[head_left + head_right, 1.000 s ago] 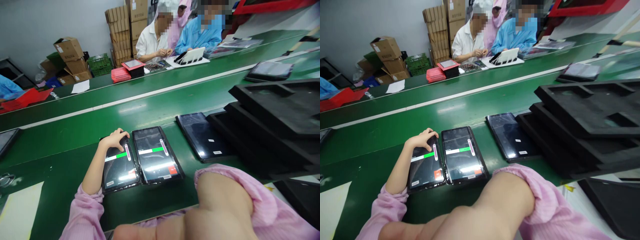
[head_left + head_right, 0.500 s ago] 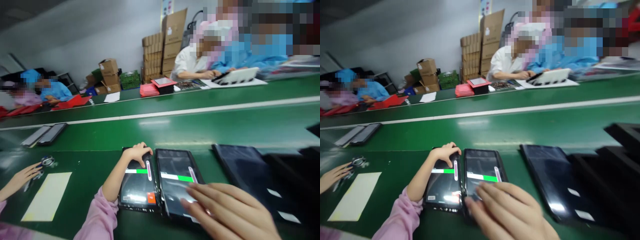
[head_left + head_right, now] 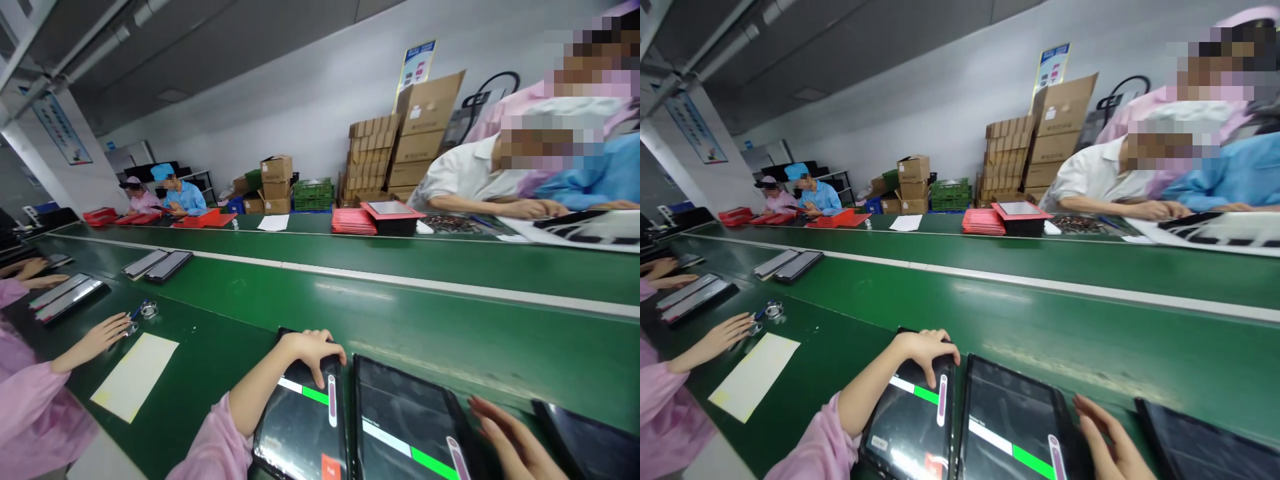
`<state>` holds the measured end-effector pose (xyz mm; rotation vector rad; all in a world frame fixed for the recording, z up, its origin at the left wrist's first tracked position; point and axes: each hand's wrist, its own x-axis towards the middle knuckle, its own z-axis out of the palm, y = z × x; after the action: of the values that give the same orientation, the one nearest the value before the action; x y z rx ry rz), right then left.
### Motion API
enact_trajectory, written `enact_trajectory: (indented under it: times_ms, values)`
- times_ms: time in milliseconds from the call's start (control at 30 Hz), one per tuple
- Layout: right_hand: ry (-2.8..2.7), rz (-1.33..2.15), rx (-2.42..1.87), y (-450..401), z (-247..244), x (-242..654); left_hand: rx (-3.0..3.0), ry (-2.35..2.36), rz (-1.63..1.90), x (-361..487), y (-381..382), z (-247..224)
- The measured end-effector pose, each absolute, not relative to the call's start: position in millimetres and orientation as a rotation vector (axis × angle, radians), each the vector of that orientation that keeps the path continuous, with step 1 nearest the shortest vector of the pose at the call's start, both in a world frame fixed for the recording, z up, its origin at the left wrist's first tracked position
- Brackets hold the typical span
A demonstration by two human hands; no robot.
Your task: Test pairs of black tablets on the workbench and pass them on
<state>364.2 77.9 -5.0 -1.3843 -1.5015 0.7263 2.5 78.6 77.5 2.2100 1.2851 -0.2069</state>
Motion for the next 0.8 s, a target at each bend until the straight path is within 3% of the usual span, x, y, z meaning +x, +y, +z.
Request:
enact_trajectory:
  times_ms: [267, 633, 800]
  values:
    - [-1.335, 1.243, -1.264, 87.5, -13.6, 349.3, 2.266, 1.298, -0.239, 1.7, 73.0, 87.8]
    - [-1.526, 1.169, -1.08, 87.5, -22.2, 344.0, 2.255, 1.255, -0.21, -8.1, 59.2, 92.7]
    - [-1.631, 1.113, -1.08, 86.5, -25.9, 346.5, 2.021, 1.512, 0.084, -76.4, 21.7, 88.9]
